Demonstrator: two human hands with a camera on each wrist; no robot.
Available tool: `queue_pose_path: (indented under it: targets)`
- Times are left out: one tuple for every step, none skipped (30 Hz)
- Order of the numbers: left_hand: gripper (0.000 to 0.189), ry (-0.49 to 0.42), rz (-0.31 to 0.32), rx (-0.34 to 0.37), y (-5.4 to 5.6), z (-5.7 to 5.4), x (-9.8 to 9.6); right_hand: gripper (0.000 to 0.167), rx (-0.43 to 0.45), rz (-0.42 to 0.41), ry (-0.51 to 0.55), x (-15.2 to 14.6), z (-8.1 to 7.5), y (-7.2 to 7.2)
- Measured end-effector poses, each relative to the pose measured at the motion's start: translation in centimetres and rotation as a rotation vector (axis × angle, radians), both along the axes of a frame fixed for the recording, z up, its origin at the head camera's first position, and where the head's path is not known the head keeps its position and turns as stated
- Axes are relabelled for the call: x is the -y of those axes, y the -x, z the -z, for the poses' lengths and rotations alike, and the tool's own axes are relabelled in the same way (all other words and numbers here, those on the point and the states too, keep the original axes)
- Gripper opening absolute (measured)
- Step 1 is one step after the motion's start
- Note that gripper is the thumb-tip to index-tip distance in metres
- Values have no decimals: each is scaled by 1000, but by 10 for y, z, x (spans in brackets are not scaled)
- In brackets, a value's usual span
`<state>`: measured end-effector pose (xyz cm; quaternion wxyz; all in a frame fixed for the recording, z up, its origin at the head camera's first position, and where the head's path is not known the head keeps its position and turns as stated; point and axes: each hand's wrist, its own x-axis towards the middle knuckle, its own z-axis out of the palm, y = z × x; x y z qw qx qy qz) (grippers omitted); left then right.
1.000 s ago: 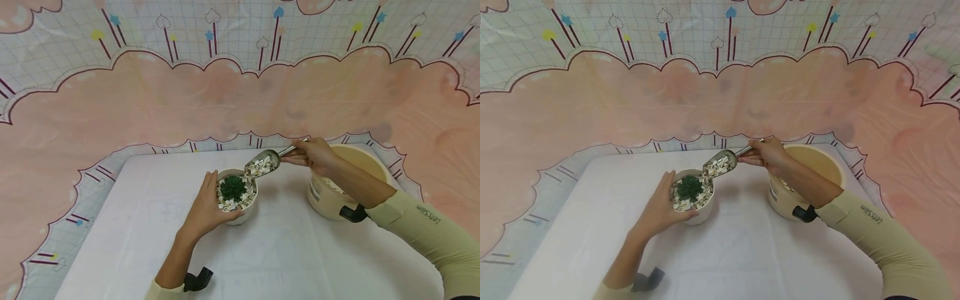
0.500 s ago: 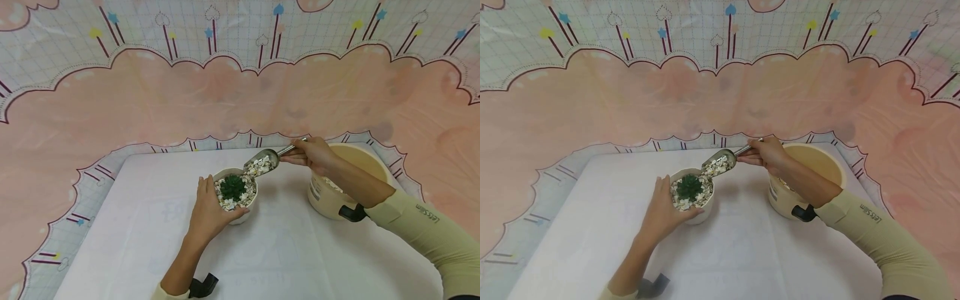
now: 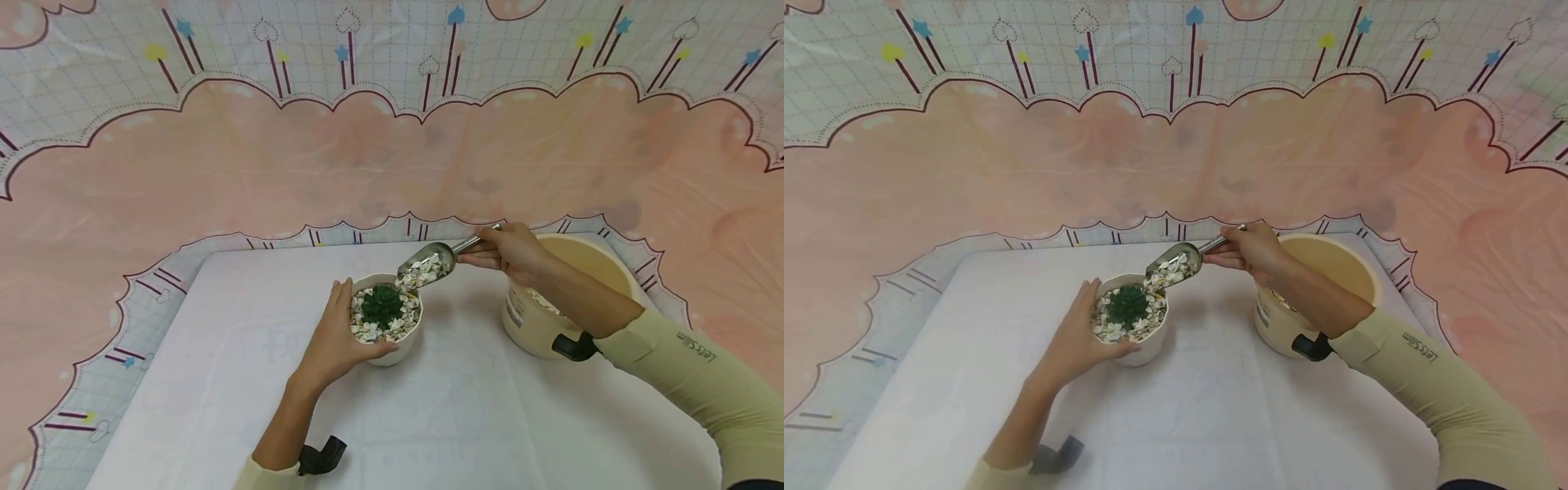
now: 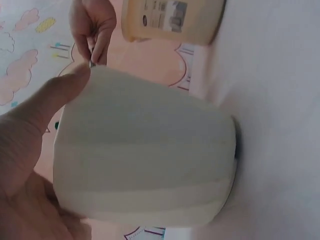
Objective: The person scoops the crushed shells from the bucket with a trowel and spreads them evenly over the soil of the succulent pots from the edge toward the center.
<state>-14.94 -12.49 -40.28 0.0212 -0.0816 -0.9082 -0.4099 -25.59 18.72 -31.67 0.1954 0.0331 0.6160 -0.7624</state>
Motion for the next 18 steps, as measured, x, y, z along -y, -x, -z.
queue_pose_path:
  targets:
    - [134, -2, -24, 3, -2, 0, -2, 22, 1, 0, 1, 0, 0, 0]
    - [135, -5, -52, 7, -4, 0, -4, 22, 2, 0, 2, 0, 0, 1]
    - [137, -7, -82, 11, -6, 0, -6, 22, 4, 1, 5, 1, 0, 1]
    - [138, -7, -110, 13, -8, 0, -8, 22, 5, 3, 8, 1, -1, 1]
    - [139, -8, -135, 13, -10, 1, -11, 22, 5, 4, 7, 1, -1, 1]
    - [138, -6, -152, 9, -11, 2, -13, 22, 4, 5, 7, 2, -1, 1]
    - [138, -6, -164, 1, -12, 3, -14, 22, 2, 5, 6, 2, -1, 1]
    - [137, -8, -170, -4, -12, 4, -15, 22, 1, 6, 6, 2, -1, 1]
    - [135, -12, -171, -10, -12, 5, -15, 22, 1, 6, 5, 3, -2, 1]
    - [134, -16, -168, -17, -11, 6, -15, 22, 0, 6, 2, 3, -2, 1]
    - [133, -22, -162, -23, -10, 8, -13, 23, 1, 7, -1, 3, -2, 1]
    - [133, -30, -152, -28, -8, 9, -11, 22, 3, 10, -4, 4, -3, 1]
    - [133, -38, -140, -33, -6, 10, -9, 22, 5, 12, -7, 4, -3, 1]
    - [132, -44, -123, -33, -4, 11, -7, 22, 7, 14, -11, 4, -3, 1]
    - [132, -50, -103, -34, -2, 11, -4, 22, 9, 17, -14, 4, -3, 2]
    - [132, -50, -82, -33, 0, 12, -1, 22, 10, 21, -19, 4, -4, 2]
    - [132, -53, -59, -28, 1, 11, 1, 22, 13, 24, -20, 4, -4, 2]
    - [131, -55, -38, -22, 3, 11, 3, 22, 14, 26, -20, 4, -4, 2]
